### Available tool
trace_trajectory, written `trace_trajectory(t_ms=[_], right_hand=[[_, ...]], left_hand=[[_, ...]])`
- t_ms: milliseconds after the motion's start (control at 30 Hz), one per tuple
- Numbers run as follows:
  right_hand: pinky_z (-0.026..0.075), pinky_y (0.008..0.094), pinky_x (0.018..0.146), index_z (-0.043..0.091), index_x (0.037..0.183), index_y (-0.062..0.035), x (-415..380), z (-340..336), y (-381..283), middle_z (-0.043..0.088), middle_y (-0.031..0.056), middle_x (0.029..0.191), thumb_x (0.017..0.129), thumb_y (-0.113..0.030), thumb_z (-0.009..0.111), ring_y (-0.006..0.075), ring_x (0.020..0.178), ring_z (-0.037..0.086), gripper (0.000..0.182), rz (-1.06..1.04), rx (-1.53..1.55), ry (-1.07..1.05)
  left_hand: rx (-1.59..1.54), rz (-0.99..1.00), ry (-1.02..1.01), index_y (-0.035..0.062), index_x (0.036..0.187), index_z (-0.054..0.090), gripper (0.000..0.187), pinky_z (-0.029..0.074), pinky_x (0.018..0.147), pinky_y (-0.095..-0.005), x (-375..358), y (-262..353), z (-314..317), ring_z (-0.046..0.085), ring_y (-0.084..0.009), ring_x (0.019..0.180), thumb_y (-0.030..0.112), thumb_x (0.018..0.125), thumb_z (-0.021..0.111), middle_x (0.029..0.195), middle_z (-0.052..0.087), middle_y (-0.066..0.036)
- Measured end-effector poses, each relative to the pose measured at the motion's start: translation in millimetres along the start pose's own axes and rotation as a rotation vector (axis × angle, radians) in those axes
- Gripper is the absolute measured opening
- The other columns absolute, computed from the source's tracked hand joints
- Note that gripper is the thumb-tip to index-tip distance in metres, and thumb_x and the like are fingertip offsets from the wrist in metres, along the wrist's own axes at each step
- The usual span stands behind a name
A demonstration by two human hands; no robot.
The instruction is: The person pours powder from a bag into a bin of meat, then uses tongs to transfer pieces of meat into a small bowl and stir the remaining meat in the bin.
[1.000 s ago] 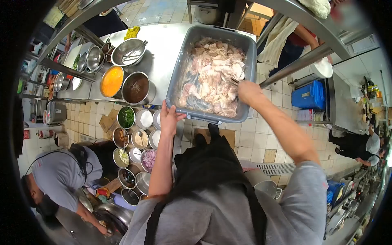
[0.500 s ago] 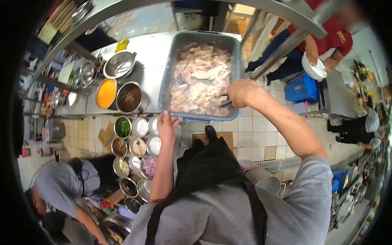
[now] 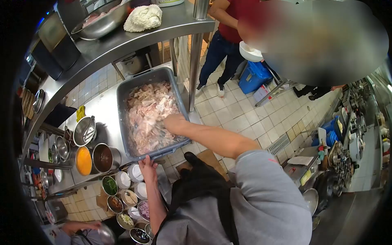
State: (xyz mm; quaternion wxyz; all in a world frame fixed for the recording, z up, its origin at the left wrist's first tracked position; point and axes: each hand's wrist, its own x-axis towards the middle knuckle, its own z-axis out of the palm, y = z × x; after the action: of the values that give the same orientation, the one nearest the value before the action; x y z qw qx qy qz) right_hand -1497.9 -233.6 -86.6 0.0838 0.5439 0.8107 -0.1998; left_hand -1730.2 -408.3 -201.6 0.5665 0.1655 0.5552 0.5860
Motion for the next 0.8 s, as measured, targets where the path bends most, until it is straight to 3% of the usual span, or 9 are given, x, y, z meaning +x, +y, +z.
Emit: trace_trajectory(t_ms=[67, 200, 333, 467, 533, 600, 700, 767, 800], right_hand=[[0.061, 0.0499, 0.086, 0.079, 0.098, 0.0031, 31.1, 23.5, -12.4, 0.077, 0.025, 0.106, 0.086, -0.005, 0.064, 0.0415, 0.099, 0.076, 0.021, 0.113, 0.151, 0.109], [0.061, 0.0482, 0.087, 0.079, 0.099, 0.0032, 50.8, 40.5, -31.3, 0.076, 0.0254, 0.106, 0.087, -0.008, 0.063, 0.04, 0.099, 0.076, 0.023, -0.056, 0.099, 0.066], [0.06, 0.0485, 0.087, 0.079, 0.1, 0.0022, 4.0, -57.9, -3.9, 0.077, 0.0242, 0.105, 0.089, -0.011, 0.064, 0.0389, 0.099, 0.076, 0.023, -0.084, -0.064, -0.092], [0.06, 0.0467, 0.09, 0.08, 0.104, -0.0013, 15.6, -113.2, 17.7, 0.077, 0.0211, 0.112, 0.087, -0.011, 0.067, 0.0364, 0.107, 0.075, 0.023, 0.071, -0.062, -0.006], [0.06, 0.0463, 0.091, 0.081, 0.105, -0.0013, 46.3, -121.4, 28.6, 0.077, 0.0204, 0.116, 0.088, -0.011, 0.067, 0.0352, 0.11, 0.075, 0.024, 0.102, -0.095, 0.012], [0.06, 0.0474, 0.09, 0.081, 0.104, -0.0001, 96.4, -94.5, 39.6, 0.078, 0.0203, 0.116, 0.089, -0.011, 0.064, 0.0349, 0.11, 0.075, 0.025, 0.128, -0.142, 0.001], [0.061, 0.0492, 0.088, 0.08, 0.103, 0.0014, 134.9, -21.9, 41.1, 0.078, 0.0209, 0.113, 0.091, -0.011, 0.061, 0.0356, 0.105, 0.076, 0.026, -0.075, -0.167, 0.093], [0.061, 0.0498, 0.082, 0.081, 0.099, -0.0027, 147.5, 29.3, 50.1, 0.078, 0.0226, 0.099, 0.082, -0.008, 0.068, 0.0355, 0.098, 0.078, 0.022, -0.191, -0.146, 0.13], [0.061, 0.0514, 0.081, 0.08, 0.092, -0.0039, 95.5, -23.4, 25.1, 0.077, 0.0218, 0.093, 0.08, -0.008, 0.069, 0.038, 0.094, 0.077, 0.018, -0.315, -0.348, -0.037]], left_hand=[[0.009, 0.005, -0.004, 0.01, 0.121, 0.052, 0.027, 0.06, 0.064, -0.0301, -3.2, 0.3, 2.7, 0.06, -0.0105, 0.088, 0.022, 0.104, 0.07, 0.108, 0.06, 0.0], [-0.023, 0.034, -0.056, 0.0094, 0.118, 0.053, 0.026, 0.061, 0.067, -0.0323, -8.3, 12.4, 10.7, 0.064, -0.0135, 0.091, 0.022, 0.104, 0.071, 0.108, 0.062, -0.001], [0.102, -0.041, -0.046, 0.0067, 0.121, 0.055, 0.03, 0.064, 0.075, -0.0384, -9.7, 26.5, -18.1, 0.067, -0.0174, 0.097, 0.025, 0.103, 0.072, 0.112, 0.064, -0.005], [0.43, 0.257, 0.322, -0.0044, 0.13, 0.057, 0.045, 0.057, 0.083, -0.0376, 32.4, 40.8, -77.4, 0.065, -0.0231, 0.098, 0.033, 0.107, 0.065, 0.113, 0.065, -0.013], [0.703, 0.491, 0.435, -0.0075, 0.128, 0.058, 0.049, 0.054, 0.09, -0.0406, 53.9, 65.7, -66.1, 0.065, -0.0287, 0.101, 0.038, 0.11, 0.059, 0.113, 0.066, -0.017], [0.785, 0.549, 0.439, -0.0096, 0.124, 0.06, 0.052, 0.049, 0.096, -0.0445, 79.4, 75.5, -39.4, 0.063, -0.0354, 0.102, 0.041, 0.112, 0.052, 0.114, 0.066, -0.023], [0.813, 0.626, 0.463, -0.0109, 0.115, 0.062, 0.058, 0.044, 0.099, -0.0511, 110.3, 45.2, -14.4, 0.059, -0.046, 0.105, 0.043, 0.115, 0.041, 0.114, 0.064, -0.031], [0.862, 0.652, 0.501, -0.0099, 0.115, 0.062, 0.055, 0.045, 0.098, -0.0515, 101.7, 47.2, -2.8, 0.059, -0.0483, 0.108, 0.04, 0.115, 0.039, 0.114, 0.064, -0.031], [0.83, 0.694, 0.513, -0.009, 0.114, 0.062, 0.052, 0.044, 0.097, -0.0517, 103.1, 43.0, -5.1, 0.058, -0.0491, 0.108, 0.037, 0.116, 0.038, 0.113, 0.064, -0.031]])
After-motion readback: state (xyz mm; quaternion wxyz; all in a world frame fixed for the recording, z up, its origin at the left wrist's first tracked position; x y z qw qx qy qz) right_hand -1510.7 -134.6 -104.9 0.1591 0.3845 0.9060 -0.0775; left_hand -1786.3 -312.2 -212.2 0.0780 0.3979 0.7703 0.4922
